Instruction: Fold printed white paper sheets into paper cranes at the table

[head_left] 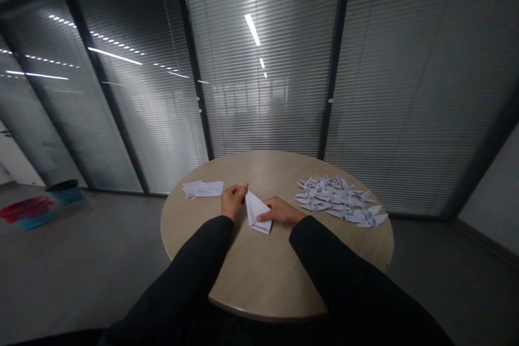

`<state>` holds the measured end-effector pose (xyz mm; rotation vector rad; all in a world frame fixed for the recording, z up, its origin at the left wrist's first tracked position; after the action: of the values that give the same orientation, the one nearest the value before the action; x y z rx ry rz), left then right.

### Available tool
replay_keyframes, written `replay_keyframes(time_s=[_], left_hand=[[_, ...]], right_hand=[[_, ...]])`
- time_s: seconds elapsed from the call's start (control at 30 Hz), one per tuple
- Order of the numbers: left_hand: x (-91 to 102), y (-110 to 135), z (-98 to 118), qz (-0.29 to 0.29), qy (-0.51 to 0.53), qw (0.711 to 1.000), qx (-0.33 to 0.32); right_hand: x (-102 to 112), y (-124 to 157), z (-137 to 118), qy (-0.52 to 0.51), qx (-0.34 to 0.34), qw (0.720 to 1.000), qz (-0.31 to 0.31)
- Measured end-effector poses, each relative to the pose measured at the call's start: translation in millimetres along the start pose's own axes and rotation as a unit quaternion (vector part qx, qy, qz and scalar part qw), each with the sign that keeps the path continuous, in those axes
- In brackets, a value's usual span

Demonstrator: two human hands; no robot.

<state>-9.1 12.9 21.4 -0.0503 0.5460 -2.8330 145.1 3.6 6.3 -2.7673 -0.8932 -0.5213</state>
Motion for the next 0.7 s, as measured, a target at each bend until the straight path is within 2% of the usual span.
replay_keyframes(time_s=[0.17,0.43,0.57,0.7], left_hand=[[-1.1,2,1,0.04,-0.098,0.992,-0.068],[-3.1,8,7,0.033,-0.158,0.981,-0.107],[-3.7,5,4,0.011,-0.132,0.987,-0.088],[-9.4,0,-6,-0.067,-0.034,0.997,-0.019]], right_hand=[[-2,-2,0,-0.005,0.004,1.0,-0.002],[-5,1,-6,-0.029,0.017,0.999,-0.008],[-7,2,-7,-0.043,0.016,0.999,0.001],[-4,1,-2,-0.064,-0.001,0.996,0.059]])
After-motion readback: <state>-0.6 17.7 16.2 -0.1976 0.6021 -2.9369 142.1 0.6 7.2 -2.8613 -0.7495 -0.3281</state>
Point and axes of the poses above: each hand's wrist, its own y-axis away from the middle knuckle, its own x-axis out of the back of the hand, z = x × y, the point moved 4 cm from there along -y, towards the middle knuckle, and after that the axes turned 2 degrees about x, right-handed, at the moved point
